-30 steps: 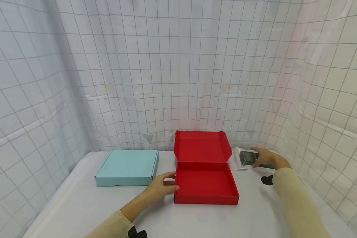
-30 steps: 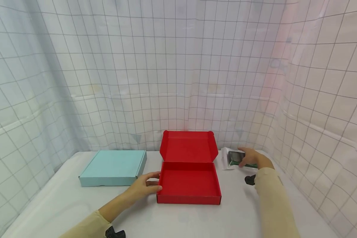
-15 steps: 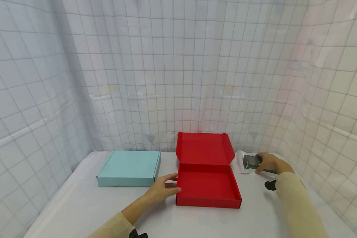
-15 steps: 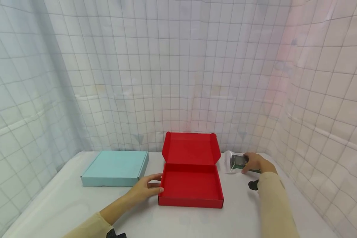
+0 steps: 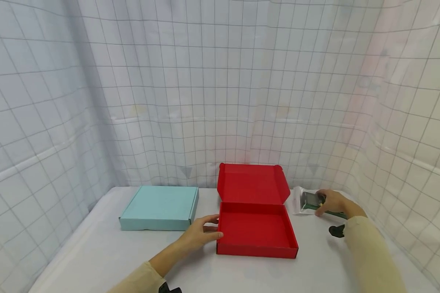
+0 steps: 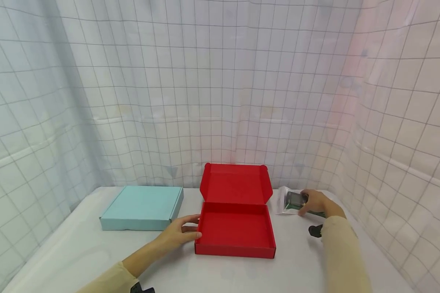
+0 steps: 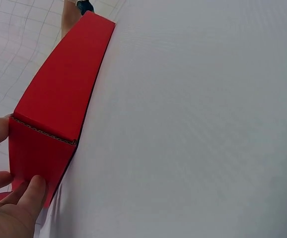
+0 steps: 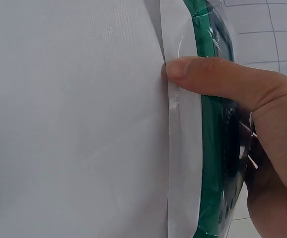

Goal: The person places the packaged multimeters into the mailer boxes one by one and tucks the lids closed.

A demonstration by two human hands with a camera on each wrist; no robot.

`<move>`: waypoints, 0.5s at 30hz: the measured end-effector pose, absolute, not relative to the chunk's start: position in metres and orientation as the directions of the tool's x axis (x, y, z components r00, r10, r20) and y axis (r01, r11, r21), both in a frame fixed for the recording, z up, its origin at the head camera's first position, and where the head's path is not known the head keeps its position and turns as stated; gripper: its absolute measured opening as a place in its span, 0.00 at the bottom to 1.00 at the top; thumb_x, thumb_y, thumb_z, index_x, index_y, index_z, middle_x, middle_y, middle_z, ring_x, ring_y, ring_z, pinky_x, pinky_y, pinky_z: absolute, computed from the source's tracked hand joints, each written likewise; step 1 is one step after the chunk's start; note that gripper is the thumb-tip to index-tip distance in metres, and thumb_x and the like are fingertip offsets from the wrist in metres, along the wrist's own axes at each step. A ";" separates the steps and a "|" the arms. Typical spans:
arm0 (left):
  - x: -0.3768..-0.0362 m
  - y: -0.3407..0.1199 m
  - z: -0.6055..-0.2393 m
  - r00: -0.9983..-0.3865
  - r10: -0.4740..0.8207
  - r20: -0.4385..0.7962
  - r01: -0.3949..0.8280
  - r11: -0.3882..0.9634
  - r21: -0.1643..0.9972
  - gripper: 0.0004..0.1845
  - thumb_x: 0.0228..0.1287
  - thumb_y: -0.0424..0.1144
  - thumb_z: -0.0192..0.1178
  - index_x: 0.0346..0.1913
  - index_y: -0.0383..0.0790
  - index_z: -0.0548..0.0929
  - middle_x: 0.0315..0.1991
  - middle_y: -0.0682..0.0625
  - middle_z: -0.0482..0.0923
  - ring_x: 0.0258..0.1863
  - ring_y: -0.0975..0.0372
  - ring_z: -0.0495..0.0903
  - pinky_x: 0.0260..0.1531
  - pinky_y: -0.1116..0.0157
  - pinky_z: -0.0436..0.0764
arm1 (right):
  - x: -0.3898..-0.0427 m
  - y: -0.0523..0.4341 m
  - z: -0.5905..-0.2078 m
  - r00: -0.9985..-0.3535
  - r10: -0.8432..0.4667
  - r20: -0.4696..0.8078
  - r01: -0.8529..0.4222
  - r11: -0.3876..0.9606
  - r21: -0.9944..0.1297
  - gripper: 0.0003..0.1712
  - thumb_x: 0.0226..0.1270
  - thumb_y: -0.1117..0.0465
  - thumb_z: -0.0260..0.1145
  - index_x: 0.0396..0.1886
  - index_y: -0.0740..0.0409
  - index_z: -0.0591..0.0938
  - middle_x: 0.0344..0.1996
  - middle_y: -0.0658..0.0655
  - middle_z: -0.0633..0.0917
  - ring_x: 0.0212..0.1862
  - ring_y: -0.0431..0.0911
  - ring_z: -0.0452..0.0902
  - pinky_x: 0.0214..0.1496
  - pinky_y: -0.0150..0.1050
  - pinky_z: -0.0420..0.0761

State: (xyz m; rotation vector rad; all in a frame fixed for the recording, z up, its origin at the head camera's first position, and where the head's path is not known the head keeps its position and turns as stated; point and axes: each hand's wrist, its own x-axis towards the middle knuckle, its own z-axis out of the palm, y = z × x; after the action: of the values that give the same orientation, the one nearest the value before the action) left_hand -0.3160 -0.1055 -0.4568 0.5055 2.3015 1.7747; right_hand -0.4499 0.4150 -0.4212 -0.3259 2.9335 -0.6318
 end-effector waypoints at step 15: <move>-0.313 -0.107 -0.455 -0.922 0.383 0.058 0.153 0.223 0.963 0.40 0.65 0.39 0.72 0.76 0.33 0.67 0.64 0.41 0.73 0.59 0.47 0.78 0.50 0.50 0.85 | -0.441 0.416 -0.410 -0.963 -0.269 -0.014 -0.241 0.883 -0.403 0.54 0.50 0.49 0.83 0.66 0.82 0.70 0.44 0.64 0.82 0.43 0.56 0.76 0.45 0.50 0.78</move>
State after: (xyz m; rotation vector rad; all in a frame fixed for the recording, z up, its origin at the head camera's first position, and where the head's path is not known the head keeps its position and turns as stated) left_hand -0.3130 -0.1066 -0.4555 0.5121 2.2997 1.7737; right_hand -0.4414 0.4164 -0.4095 -0.4047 2.9810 -0.6236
